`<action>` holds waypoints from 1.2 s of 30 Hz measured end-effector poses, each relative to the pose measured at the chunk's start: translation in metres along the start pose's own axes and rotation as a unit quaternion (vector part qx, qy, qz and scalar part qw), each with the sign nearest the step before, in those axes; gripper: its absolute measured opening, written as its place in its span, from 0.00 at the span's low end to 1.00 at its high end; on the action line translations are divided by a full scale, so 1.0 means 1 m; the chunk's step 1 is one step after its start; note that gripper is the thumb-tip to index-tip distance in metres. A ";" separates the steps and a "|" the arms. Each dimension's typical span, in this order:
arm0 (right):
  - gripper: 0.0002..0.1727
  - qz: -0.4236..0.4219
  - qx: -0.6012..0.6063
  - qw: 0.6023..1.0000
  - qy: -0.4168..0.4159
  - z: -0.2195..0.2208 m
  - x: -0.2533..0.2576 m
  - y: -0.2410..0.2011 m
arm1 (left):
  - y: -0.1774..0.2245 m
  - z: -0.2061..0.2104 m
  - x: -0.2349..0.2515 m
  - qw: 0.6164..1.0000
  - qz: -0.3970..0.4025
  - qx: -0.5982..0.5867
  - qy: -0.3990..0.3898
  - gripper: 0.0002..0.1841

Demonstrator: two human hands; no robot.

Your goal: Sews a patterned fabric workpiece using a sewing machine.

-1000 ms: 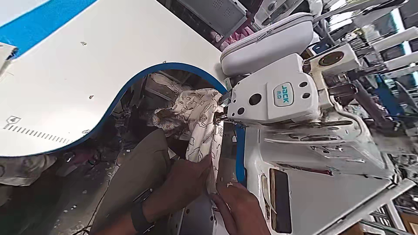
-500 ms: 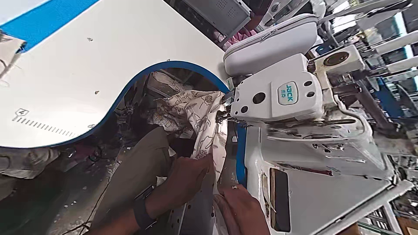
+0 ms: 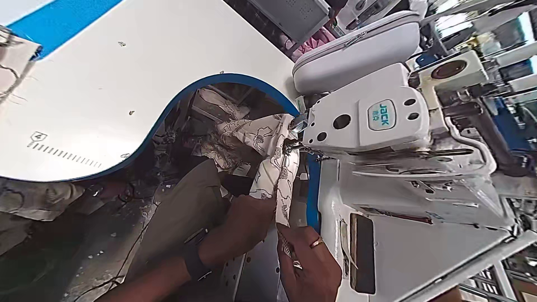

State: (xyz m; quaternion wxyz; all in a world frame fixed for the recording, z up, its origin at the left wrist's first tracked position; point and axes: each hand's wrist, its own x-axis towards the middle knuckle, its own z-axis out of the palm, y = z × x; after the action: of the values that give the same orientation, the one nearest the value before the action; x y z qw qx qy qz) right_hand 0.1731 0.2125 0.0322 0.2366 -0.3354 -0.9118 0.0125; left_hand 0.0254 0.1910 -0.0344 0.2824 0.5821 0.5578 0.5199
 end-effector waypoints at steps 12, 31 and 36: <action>0.07 -0.032 0.007 0.990 0.137 0.049 0.006 0.023 | -0.018 0.025 0.009 0.986 0.077 -0.033 0.145 0.10; 0.20 -0.001 -0.046 0.999 0.027 0.069 0.027 0.025 | -0.011 -0.039 0.085 0.995 -0.019 -0.019 0.091 0.19; 0.19 -0.014 -0.068 0.997 0.025 0.068 0.031 0.026 | -0.096 0.000 0.182 0.880 -0.248 -0.405 -0.008 0.27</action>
State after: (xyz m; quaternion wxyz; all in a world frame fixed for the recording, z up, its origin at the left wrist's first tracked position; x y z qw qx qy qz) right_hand 0.1382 0.2606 -0.0200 0.2361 -0.3378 -0.9091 -0.0613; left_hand -0.0383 0.3840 -0.0691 0.6173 0.2638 0.4226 0.6090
